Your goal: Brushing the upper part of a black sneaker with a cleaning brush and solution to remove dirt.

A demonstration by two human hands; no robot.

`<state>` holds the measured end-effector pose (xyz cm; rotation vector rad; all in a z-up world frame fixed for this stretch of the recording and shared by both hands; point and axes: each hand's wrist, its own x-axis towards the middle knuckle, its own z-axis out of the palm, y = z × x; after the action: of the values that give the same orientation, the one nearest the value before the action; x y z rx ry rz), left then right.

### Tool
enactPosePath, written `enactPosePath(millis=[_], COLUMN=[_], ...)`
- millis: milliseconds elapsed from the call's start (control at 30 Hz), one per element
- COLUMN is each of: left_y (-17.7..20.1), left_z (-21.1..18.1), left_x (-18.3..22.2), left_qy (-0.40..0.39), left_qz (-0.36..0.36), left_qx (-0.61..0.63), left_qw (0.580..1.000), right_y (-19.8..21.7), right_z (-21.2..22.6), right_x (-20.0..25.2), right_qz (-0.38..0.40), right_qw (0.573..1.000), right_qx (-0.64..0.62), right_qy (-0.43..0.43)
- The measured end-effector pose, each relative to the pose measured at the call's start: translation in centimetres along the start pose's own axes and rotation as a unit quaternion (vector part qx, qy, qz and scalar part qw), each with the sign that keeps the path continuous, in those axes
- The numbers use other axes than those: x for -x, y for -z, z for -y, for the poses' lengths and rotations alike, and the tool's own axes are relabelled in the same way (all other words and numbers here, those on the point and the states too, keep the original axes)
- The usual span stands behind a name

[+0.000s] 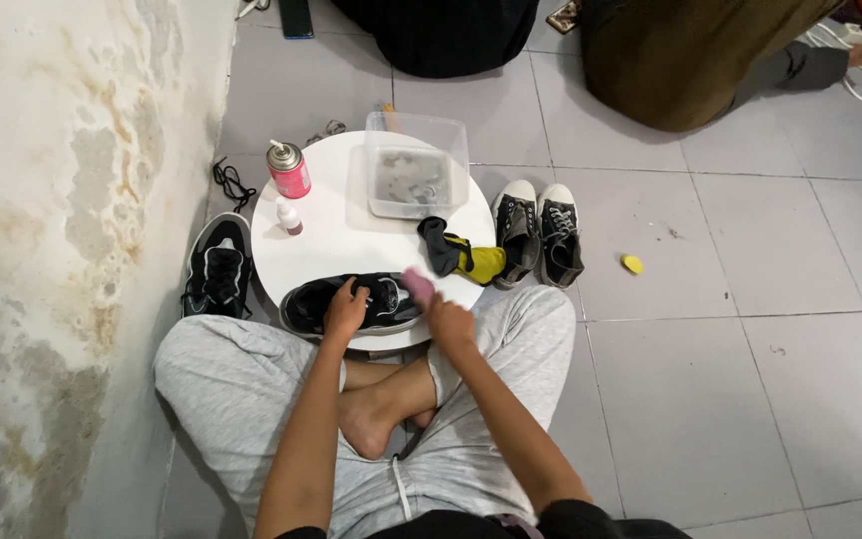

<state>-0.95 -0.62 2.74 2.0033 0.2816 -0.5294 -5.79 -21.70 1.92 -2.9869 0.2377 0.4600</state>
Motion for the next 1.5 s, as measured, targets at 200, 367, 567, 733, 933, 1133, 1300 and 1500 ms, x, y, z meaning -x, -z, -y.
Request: enactPosePath(millis=[200,367,567,733,933,1133,1300,1500], left_y=[-0.5,1.0,0.3,0.3,0.5,1.2,0.8,2.6], left_z=[1.1,-1.9,-0.8,-0.4,0.0,-0.7,0.9,-3.1], left_x=[-2.7,-0.6,-2.7,-3.0,-2.6,-1.9,-3.5,0.0], left_qy=[0.030,0.037,0.045,0.046,0.052,0.061,0.050,0.049], left_qz=[-0.009,-0.010,-0.009,-0.007,0.004,0.028,0.033,0.045], left_qx=[0.055,0.102,0.129,0.133,0.126,0.128,0.140,0.112], left_qw=[0.998,0.994,0.991,0.990,0.991,0.990,0.988,0.991], right_y=[1.5,6.9,6.1,2.4,1.7,1.5,3.6,4.6], right_z=[-0.4,4.8,2.7,1.7,3.1,0.7,1.4,4.2], right_x=[0.6,5.5,1.8,1.7,0.4,-2.9,-3.6,-1.0], right_qz=[-0.010,-0.071,0.014,-0.035,0.020,0.012,0.040,0.059], right_qw=[0.981,0.983,0.993,0.985,0.991,0.993,0.997,0.990], right_qx=[-0.187,-0.155,-0.103,-0.103,-0.107,-0.111,0.005,-0.043], right_qy=[-0.042,0.073,0.046,0.131,0.081,0.021,0.068,0.118])
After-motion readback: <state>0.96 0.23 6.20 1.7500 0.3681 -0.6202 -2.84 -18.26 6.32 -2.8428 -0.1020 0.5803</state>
